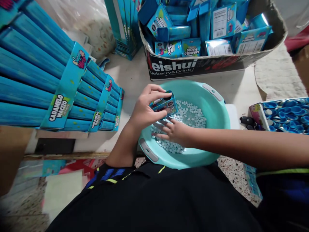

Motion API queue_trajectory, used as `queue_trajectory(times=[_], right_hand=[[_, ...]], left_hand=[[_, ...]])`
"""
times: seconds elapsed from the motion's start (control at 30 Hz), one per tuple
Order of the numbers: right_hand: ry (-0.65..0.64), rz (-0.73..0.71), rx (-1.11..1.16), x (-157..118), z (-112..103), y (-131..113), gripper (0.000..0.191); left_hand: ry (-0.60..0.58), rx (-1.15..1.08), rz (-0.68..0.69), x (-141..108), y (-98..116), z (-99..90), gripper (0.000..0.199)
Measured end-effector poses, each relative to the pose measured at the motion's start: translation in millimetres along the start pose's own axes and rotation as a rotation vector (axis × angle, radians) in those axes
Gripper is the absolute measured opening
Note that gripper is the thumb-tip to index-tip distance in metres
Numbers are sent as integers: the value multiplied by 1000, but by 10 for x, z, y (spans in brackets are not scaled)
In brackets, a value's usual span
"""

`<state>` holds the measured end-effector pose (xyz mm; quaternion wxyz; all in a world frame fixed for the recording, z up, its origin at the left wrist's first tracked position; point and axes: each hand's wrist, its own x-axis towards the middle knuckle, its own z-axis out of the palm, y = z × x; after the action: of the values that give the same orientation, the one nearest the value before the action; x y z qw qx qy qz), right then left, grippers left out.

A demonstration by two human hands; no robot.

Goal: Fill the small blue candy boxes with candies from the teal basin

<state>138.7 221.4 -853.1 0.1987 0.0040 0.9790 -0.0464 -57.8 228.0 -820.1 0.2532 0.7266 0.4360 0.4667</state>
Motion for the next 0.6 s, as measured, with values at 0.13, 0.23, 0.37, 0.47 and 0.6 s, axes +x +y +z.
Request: queue_trajectory(times=[0.13,0.23,0.37,0.47,0.6], right_hand=[[-29,18,131,113,14,178,146],[61,-4,245,170,96,263,140],[149,38,378,239,105,298,123],[162,61,430,279,12,289,116],[155,53,554,312,-68,272,96]], left_hand=[[-8,3,2,-1,-15,-8,59],[-37,18,-41,1,9,-18,63],[-17,37,-98,9,45,-23,59],[38,44,-114,15,53,-22,49],[56,52,-132,19,58,-22,47]])
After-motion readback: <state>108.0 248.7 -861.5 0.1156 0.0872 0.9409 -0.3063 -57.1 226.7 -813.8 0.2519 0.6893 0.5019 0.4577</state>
